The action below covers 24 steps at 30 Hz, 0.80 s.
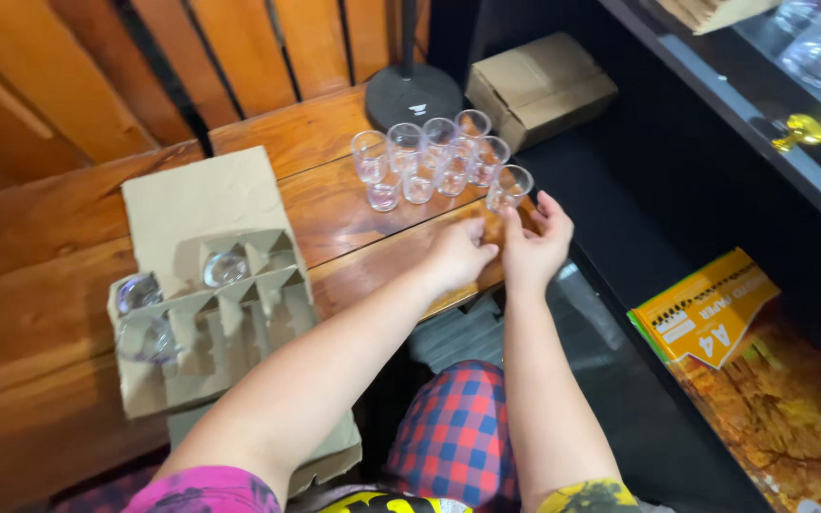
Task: The person unpacks small clear glasses from a cardboard box with dividers and places them on a wooden table. They then pick up the glasses and arrange them on a lower shelf of a black cabinet.
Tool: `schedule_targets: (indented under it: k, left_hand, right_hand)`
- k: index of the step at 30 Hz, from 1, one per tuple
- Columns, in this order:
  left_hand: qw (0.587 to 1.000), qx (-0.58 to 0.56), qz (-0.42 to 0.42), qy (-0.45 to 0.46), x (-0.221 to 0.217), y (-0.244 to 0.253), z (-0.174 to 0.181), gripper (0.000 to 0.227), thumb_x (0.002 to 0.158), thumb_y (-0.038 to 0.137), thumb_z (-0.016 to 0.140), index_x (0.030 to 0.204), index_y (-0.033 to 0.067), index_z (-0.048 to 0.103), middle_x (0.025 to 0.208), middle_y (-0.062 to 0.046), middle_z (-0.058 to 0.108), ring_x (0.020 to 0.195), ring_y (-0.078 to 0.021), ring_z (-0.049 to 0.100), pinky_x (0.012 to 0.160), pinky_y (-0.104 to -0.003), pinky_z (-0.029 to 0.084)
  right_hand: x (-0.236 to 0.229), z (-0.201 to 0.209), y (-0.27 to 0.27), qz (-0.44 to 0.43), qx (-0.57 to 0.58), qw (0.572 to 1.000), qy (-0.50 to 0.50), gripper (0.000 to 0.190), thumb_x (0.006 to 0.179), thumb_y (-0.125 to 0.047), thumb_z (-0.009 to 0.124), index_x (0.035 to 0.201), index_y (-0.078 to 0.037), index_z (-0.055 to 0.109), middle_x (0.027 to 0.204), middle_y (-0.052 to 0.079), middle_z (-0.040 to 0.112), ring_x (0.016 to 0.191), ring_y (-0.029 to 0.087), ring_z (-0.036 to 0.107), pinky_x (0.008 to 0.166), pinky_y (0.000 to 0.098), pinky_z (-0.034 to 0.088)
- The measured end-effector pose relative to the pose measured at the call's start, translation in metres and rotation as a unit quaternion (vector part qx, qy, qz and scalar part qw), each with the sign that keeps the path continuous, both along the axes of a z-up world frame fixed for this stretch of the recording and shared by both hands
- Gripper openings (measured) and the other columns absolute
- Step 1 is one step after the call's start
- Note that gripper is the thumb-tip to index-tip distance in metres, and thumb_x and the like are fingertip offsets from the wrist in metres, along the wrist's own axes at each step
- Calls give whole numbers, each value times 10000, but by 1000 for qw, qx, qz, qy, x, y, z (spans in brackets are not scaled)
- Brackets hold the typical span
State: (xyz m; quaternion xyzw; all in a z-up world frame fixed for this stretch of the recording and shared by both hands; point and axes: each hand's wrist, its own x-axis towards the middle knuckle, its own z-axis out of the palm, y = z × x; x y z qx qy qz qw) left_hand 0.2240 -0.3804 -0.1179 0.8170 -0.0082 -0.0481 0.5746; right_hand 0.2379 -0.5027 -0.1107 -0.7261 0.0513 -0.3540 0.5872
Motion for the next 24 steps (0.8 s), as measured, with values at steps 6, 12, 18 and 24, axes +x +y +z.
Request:
schedule_targets:
  k: [6, 12, 18, 24]
  left_hand:
    - [998, 54, -30, -16, -83, 38, 82, 509, 896, 289, 704, 1364, 98, 640, 1289, -142, 721, 1222, -279, 679, 1027, -376, 569]
    - [995, 81, -16, -49, -151, 100, 104, 383, 960, 292, 608, 1266, 68, 658, 1206, -210, 720, 1210, -383, 660, 1039, -478, 530]
    - [984, 161, 28, -76, -223, 183, 135, 257, 920, 246, 643, 1085, 51, 671, 1054, -232, 723, 1080, -426, 686, 901, -506, 558]
    - [963, 248, 92, -56, -286, 262, 140, 197, 878, 166, 677, 1052, 86, 724, 1020, -171, 736, 1064, -388, 696, 924, -470, 566]
  right_hand:
    - [-54, 40, 43, 130, 26, 990, -48, 280, 902, 12, 823, 1155, -55, 724, 1065, 29, 574, 934, 118, 662, 698, 188, 612]
    - [-94, 61, 110, 253, 13, 967, -35, 138, 943, 5, 786, 1057, -71, 769, 950, 41, 642, 874, 131, 688, 734, 253, 624]
    - [-147, 84, 188, 356, -35, 933, -24, 107, 939, -7, 780, 1031, -61, 765, 943, 80, 698, 885, 186, 724, 752, 306, 615]
    - [-189, 98, 261, 452, -197, 868, -55, 124, 886, -96, 791, 998, -145, 771, 882, 57, 710, 834, 258, 728, 775, 372, 589]
